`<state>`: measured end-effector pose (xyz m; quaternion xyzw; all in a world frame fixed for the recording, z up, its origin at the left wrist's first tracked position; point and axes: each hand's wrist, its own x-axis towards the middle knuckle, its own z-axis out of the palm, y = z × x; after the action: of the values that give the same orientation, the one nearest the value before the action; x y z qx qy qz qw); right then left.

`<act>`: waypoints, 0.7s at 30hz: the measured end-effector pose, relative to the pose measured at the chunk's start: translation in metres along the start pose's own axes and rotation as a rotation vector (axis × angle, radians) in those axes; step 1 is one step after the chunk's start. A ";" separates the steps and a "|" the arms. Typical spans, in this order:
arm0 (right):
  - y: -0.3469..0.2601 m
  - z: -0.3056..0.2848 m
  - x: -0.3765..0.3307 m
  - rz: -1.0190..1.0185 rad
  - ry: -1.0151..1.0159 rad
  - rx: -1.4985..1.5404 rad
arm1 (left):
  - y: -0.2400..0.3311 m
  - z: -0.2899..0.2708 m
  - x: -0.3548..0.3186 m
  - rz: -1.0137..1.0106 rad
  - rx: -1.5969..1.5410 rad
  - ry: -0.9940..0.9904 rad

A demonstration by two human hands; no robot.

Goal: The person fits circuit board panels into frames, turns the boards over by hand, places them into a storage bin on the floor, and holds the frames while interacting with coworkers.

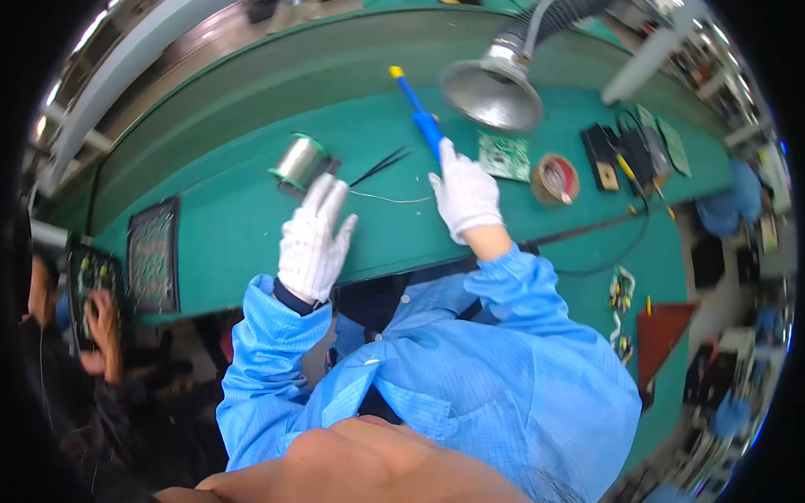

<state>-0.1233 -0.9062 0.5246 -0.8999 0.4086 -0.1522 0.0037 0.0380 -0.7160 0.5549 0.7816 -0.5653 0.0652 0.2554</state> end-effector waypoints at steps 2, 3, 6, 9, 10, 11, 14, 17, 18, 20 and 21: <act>-0.003 0.016 -0.002 0.029 0.048 -0.003 | -0.018 0.000 0.015 -0.032 0.103 0.006; -0.009 0.016 -0.003 0.069 0.039 0.056 | -0.037 0.007 0.022 0.028 0.201 0.062; -0.049 0.014 -0.016 0.187 0.020 0.219 | -0.063 0.005 0.029 0.129 0.262 0.075; -0.082 0.015 -0.028 0.174 -0.014 0.300 | -0.068 -0.007 0.037 0.064 0.285 0.140; -0.090 0.013 -0.030 0.177 -0.071 0.356 | -0.075 -0.006 0.037 0.055 0.246 0.135; -0.096 0.009 -0.028 0.168 -0.130 0.415 | -0.083 -0.006 0.038 0.034 0.212 0.132; -0.094 -0.010 -0.029 0.043 -0.133 0.424 | -0.085 -0.007 0.041 0.074 0.116 0.143; -0.067 -0.027 -0.049 -0.047 0.017 0.320 | -0.087 -0.005 0.041 0.146 -0.038 0.161; -0.046 -0.032 -0.065 -0.107 0.148 0.289 | -0.081 -0.007 0.034 0.151 0.171 0.158; -0.014 -0.070 -0.092 0.038 0.002 0.237 | -0.074 -0.021 0.023 0.102 0.325 0.210; 0.015 -0.084 -0.113 0.133 -0.026 0.201 | -0.061 -0.017 0.025 0.097 0.222 0.247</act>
<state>-0.2274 -0.8233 0.5722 -0.8679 0.4500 -0.1799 0.1093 0.1056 -0.7155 0.5593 0.7630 -0.5560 0.2349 0.2314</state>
